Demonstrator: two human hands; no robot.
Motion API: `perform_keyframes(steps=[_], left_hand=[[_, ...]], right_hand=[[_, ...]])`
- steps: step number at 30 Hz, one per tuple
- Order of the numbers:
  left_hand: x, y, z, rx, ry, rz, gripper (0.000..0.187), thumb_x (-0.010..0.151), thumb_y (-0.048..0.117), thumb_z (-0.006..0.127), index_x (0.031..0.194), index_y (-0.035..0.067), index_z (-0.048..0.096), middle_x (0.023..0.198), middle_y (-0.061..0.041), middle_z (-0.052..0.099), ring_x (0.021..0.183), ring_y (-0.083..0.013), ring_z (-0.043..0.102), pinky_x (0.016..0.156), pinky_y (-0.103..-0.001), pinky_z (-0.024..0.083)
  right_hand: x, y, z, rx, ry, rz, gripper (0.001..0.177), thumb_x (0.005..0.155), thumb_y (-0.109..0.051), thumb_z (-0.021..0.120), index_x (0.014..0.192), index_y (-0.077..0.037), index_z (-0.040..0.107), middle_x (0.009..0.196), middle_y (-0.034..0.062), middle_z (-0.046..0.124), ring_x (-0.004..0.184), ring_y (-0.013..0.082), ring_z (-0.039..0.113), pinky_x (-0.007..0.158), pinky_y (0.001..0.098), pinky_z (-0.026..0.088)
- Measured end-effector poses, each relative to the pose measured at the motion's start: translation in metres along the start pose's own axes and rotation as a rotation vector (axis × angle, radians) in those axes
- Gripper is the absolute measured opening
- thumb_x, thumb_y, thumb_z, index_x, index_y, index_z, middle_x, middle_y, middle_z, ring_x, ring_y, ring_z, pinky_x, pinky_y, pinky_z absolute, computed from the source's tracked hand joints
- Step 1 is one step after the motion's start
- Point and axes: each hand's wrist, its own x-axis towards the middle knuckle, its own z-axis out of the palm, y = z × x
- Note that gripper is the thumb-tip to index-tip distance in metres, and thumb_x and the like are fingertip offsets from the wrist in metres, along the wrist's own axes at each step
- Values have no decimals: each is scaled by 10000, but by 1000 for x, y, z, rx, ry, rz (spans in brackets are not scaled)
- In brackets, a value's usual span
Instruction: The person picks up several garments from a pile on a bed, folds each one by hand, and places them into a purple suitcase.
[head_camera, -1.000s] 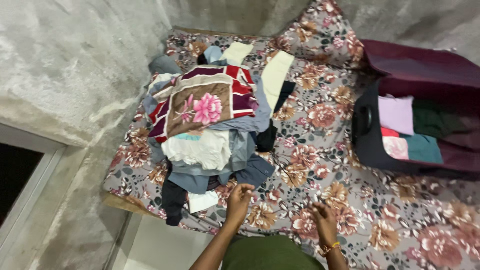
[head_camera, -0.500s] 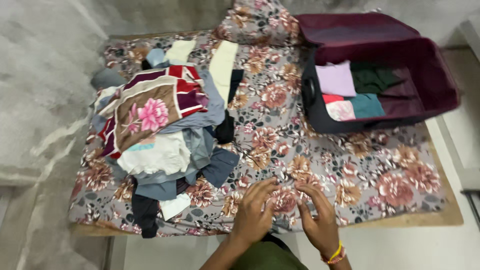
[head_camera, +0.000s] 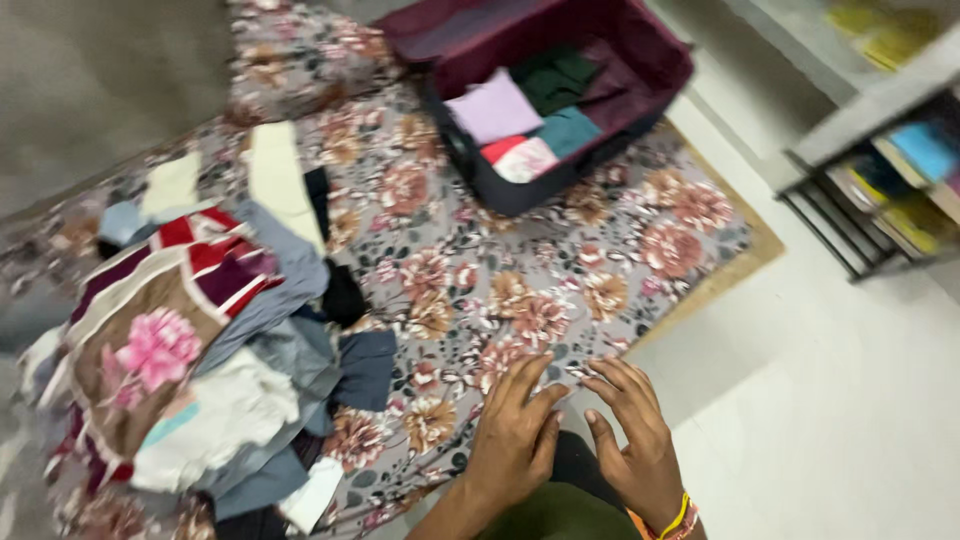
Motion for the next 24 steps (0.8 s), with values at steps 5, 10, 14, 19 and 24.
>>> perform_keyframes(steps=[5, 10, 14, 19, 24], left_hand=[[31, 21, 37, -51, -143, 70, 297, 899, 49, 638, 1193, 6, 640, 1442, -244, 530, 1375, -449, 485, 1100, -537, 392], [76, 43, 91, -81, -185, 123, 312, 897, 64, 633, 1206, 19, 632, 1463, -251, 515, 1394, -452, 460, 1080, -536, 386], [120, 65, 150, -64, -265, 190, 343, 906, 76, 640, 1245, 27, 622, 1480, -256, 487, 1404, -458, 438, 1119, -559, 354], [161, 100, 214, -38, -326, 328, 380, 916, 93, 642, 1289, 31, 606, 1512, -267, 456, 1425, -467, 405, 1151, -583, 306], [191, 120, 263, -39, -406, 350, 391, 928, 88, 635, 1314, 35, 599, 1524, -269, 442, 1453, -464, 375, 1174, -606, 265]], right_hand=[[-18, 25, -40, -46, 114, 206, 306, 883, -60, 656, 1186, -19, 664, 1344, 136, 654, 1349, 350, 563, 1095, 441, 444], [-19, 74, -84, -63, 197, 318, 281, 913, -85, 664, 1185, -20, 678, 1359, 130, 660, 1369, 332, 557, 1096, 438, 449], [-15, 116, -130, -114, 289, 309, 289, 906, -73, 658, 1190, -20, 678, 1358, 118, 661, 1372, 327, 563, 1102, 432, 457], [-16, 146, -189, -203, 332, 292, 316, 891, -43, 654, 1206, -23, 670, 1372, 119, 648, 1376, 337, 555, 1109, 432, 458], [-16, 177, -227, -277, 377, 353, 362, 871, -28, 653, 1233, -41, 661, 1384, 118, 638, 1386, 339, 537, 1120, 447, 443]])
